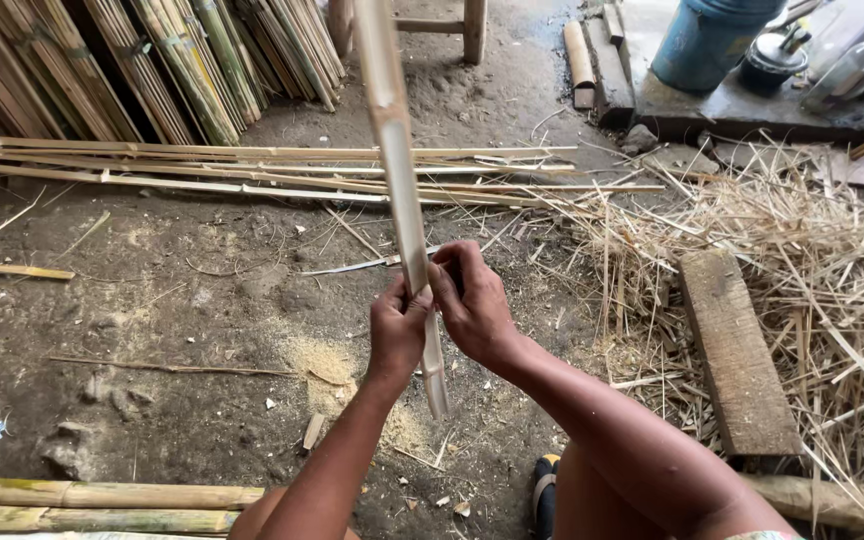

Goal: The person cuts bamboo strips into shorter pieces using a hand saw and a hammer. They then gather the cut pieces and place them in a pile. Finally, they retrieve a hammer and nails from a bag.

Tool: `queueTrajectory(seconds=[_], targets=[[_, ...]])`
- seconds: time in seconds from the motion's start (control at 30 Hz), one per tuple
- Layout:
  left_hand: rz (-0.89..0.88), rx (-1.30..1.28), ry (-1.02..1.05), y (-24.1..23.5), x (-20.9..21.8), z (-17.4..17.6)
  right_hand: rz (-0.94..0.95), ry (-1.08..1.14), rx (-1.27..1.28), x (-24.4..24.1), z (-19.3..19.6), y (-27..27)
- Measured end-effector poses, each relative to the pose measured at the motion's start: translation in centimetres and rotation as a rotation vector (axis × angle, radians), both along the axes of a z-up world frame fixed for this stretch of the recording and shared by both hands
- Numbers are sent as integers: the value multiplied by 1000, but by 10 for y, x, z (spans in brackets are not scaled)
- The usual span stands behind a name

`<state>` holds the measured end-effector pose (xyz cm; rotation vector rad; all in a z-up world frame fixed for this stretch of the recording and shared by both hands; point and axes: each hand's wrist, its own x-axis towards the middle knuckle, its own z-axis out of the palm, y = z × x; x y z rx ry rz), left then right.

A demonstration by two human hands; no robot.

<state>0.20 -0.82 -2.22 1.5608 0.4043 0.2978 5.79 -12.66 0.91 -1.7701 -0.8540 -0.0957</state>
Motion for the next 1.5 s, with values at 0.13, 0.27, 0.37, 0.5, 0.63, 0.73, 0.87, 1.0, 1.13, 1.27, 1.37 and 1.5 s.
queueTrajectory(seconds=[0.13, 0.27, 0.37, 0.5, 0.63, 0.73, 0.87, 1.0, 1.13, 1.27, 1.37, 1.5], targets=[[-44, 135, -25, -10, -6, -8, -101, 21, -80, -2, 6, 2], [-14, 474, -164, -18, -8, -21, -105, 9, -93, -1, 9, 1], [-11, 631, -338, -20, -13, -16, -75, -46, -95, -2, 10, -5], [-122, 522, -7, -21, -23, 8, -33, -97, -86, -1, 12, -9], [-39, 582, -80, -14, -23, 16, 81, -8, 2, -7, 19, -15], [1, 591, -152, -7, -23, 9, 83, -108, -67, -11, 22, -19], [12, 607, -213, -1, -26, 1, 65, -263, -167, -13, 21, -22], [-14, 608, -239, 0, -28, 0, 103, -219, -175, -12, 18, -27], [0, 633, -190, -2, -28, 0, 99, -285, -163, -12, 16, -25], [17, 665, -213, -1, -29, 1, 62, -273, -197, -13, 18, -26], [20, 672, -207, -2, -28, 3, 55, -297, -167, -13, 20, -26], [27, 706, -202, -3, -25, 0, 41, -272, -173, -14, 21, -28]])
